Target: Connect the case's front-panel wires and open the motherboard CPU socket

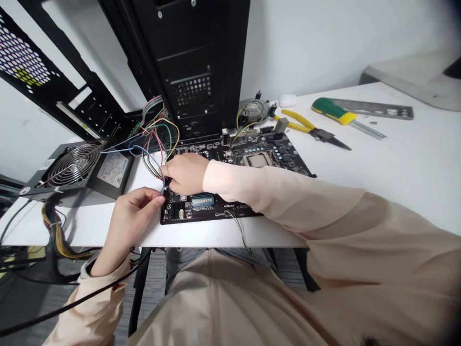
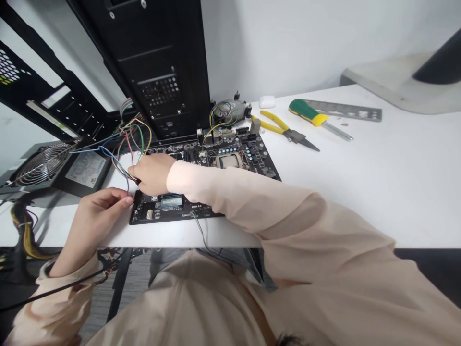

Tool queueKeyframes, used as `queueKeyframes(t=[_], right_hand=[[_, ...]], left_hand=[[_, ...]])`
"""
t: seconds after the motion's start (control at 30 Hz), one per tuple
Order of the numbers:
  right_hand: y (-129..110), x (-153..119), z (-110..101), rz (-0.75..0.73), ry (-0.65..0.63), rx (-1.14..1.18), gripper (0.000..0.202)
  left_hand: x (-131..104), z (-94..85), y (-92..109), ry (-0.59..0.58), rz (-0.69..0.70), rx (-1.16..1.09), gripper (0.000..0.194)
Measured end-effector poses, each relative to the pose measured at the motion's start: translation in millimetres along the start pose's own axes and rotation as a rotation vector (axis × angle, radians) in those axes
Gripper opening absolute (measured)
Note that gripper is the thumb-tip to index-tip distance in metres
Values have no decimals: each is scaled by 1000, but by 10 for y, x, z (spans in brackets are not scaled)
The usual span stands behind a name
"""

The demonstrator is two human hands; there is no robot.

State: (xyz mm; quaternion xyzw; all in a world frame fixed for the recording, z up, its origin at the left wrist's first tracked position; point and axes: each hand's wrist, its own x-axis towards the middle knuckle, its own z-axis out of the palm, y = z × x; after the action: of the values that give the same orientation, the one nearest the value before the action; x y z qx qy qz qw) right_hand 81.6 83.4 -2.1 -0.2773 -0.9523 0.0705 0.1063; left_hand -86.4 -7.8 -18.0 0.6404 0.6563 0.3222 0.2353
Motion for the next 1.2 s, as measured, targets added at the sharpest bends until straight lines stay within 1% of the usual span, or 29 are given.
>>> queueKeyframes(t=[0.23,0.6,0.8,0.9,0.97,1.07,1.13,1.2], right_hand=[[-18,-6,-30,5,3,13,32],[18,5,4,-22,47,11,33],[7,14,-26,-11,11,-7,34],[4,19,-43,-13,10,-6,31],[0,20,-50,-7,8,-1,30],[-6,16,-55,6,-8,2,29],[-10,12,-54,7,-15,6,28],[-16,10,-54,15,-25,7,26]], left_hand=[[-27,-24,-14,9,-47,45,26],[9,-32,34,-20,2,182,27],[5,-3,44,-17,33,213,26],[30,3,58,-69,22,179,25],[59,-24,124,-77,40,155,23],[73,-117,340,-46,163,57,20],[34,-187,509,-102,219,-98,16],[-37,-237,620,-164,208,-270,17]])
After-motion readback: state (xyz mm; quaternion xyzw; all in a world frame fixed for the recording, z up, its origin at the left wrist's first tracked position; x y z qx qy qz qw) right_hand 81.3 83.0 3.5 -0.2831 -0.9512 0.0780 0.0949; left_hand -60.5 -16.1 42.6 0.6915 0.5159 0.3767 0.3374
